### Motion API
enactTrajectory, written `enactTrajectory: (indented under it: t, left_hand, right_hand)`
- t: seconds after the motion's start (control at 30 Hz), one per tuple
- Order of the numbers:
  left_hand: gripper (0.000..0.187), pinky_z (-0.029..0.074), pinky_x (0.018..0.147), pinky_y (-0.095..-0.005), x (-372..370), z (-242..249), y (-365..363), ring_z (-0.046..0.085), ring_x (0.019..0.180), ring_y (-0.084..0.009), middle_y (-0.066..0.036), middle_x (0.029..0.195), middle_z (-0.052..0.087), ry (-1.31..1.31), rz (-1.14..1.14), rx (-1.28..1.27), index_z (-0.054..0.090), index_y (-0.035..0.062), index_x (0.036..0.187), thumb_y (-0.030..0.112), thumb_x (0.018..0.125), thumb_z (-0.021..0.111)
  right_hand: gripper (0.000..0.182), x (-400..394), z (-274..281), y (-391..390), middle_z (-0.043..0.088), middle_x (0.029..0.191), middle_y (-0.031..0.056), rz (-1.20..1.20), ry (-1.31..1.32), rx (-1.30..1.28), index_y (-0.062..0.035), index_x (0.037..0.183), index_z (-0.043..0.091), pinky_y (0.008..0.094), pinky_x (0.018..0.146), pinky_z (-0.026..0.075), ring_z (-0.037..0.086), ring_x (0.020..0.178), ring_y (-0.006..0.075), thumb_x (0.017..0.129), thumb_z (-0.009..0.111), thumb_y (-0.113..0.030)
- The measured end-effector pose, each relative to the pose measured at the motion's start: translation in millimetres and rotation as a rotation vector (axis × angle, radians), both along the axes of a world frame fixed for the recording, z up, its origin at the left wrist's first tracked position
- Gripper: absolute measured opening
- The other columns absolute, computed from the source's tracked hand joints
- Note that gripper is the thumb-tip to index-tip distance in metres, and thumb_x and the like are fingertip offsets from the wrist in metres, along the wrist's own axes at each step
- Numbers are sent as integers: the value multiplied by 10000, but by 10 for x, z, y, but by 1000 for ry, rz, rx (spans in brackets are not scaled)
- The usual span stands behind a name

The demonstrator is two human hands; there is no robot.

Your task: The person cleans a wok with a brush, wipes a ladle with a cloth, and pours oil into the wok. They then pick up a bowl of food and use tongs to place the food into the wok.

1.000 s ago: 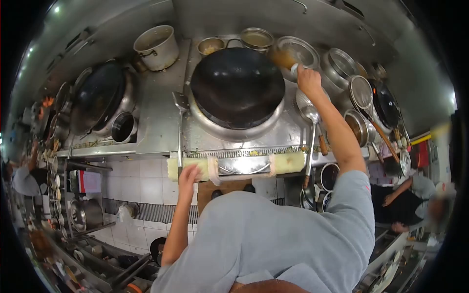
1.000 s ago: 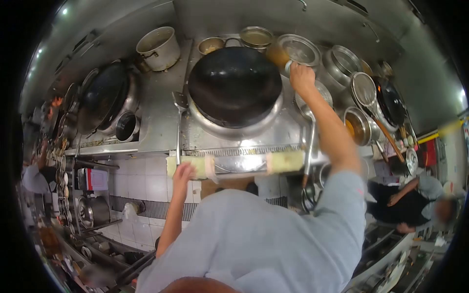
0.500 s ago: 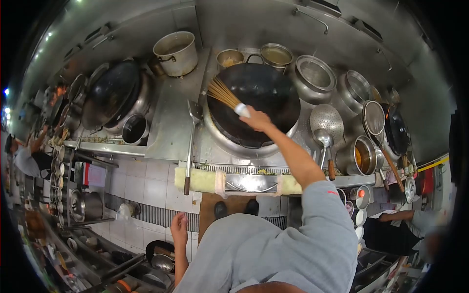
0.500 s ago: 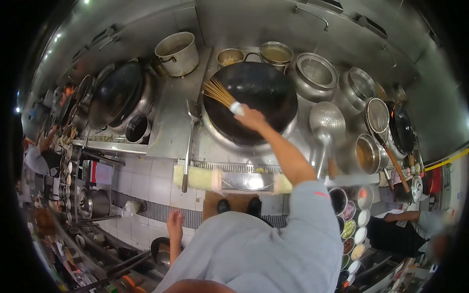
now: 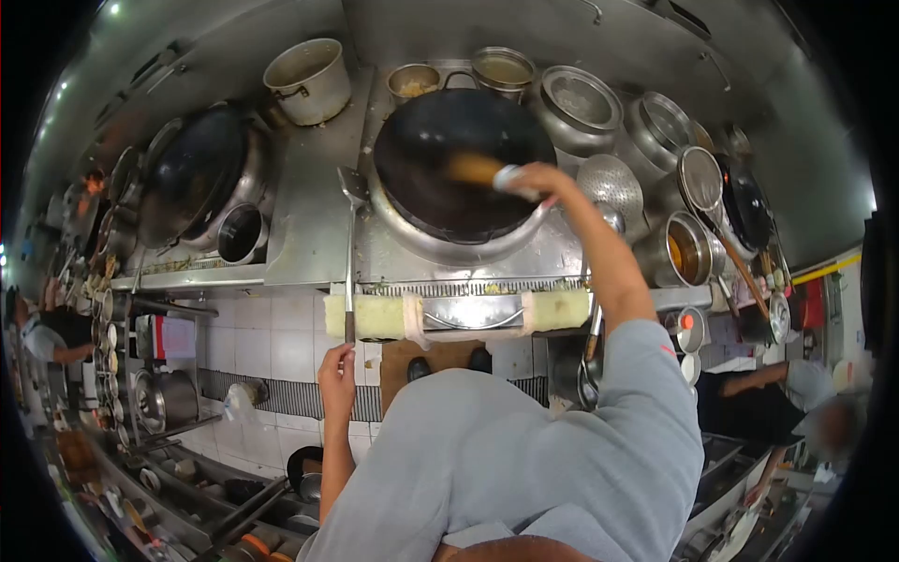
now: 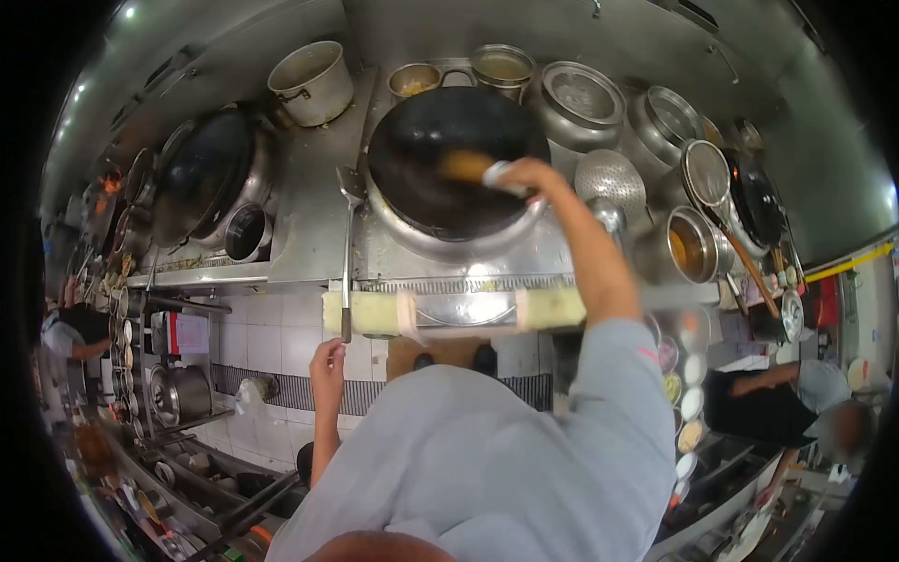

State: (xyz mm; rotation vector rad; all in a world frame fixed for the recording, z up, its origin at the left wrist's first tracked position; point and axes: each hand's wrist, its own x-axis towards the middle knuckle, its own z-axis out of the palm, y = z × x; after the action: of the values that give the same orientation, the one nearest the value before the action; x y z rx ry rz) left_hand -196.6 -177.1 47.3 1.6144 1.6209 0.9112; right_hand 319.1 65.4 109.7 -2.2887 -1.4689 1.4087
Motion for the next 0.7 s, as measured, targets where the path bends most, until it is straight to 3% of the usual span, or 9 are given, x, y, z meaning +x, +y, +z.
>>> enactTrajectory:
  t: [0.03,0.07,0.2,0.3,0.4,0.5,0.53,0.6,0.7]
  left_hand:
    - [159,495,691,-317,86,48,57,628,803,-236,-108,941,659,3,-71,32,662,27,1052,82,928,579]
    - [160,499,713,-330,173,99,111,630,817,-253,-110,940,658,4,-137,63,663,27,1050,77,919,585]
    - [222,470,892,-398,823,258,600,586,1020,-343,-145,1079,626,77,-425,334,662,50,1083,58,865,619]
    - [263,421,985,-416,1581,479,1011,531,1139,-364,-171,1217,568,148,-586,572,654,58,1121,69,861,618]
    - [219,431,948,-418,2115,412,1357,568,1024,-343,-164,1062,622,247,-613,706,660,27,1072,94,870,611]
    - [184,440,891,-428,2348,-43,1651,576,926,-335,-149,918,636,282,-650,581,660,13,1015,131,890,593]
    - [189,439,875,-434,2362,-145,1689,571,907,-341,-149,887,631,260,-666,559,657,12,1002,155,907,578]
    - [205,430,813,-447,2461,-243,1716,553,833,-341,-142,835,614,234,-684,577,652,7,920,187,931,553]
    - [219,430,808,-439,2613,-267,1712,552,829,-337,-143,835,615,331,-708,522,657,13,905,195,942,539]
  right_hand:
    - [678,167,51,-82,688,1014,124,-204,-415,195,-100,1298,528,399,681,583,690,846,256,778,709,-496]
    - [656,487,-181,-132,690,1010,164,23,-922,511,-59,1258,533,394,637,570,704,822,284,795,666,-503]
    - [633,-124,718,-778,698,862,155,320,-470,316,-149,1319,504,382,610,566,678,579,287,797,676,-465]
    - [615,-99,701,-853,704,894,140,384,-258,-1,-162,1292,526,347,597,563,678,588,280,793,652,-497]
    - [511,617,143,-848,676,884,88,69,-953,600,-67,1169,558,324,479,525,687,714,224,849,652,-455]
    - [439,439,234,-1343,636,788,100,-810,132,843,-37,1098,521,296,399,476,662,595,195,906,611,-422]
    - [416,447,-12,-1442,605,774,99,-872,376,999,-24,1075,486,274,351,434,618,498,166,926,596,-397]
    - [389,157,-355,-1647,595,822,109,-1020,394,1093,-21,1080,480,289,354,443,622,514,195,926,605,-355]
    - [451,-87,-1578,-1704,602,934,162,-1077,226,1077,-13,1124,473,300,381,483,650,618,243,885,658,-348]
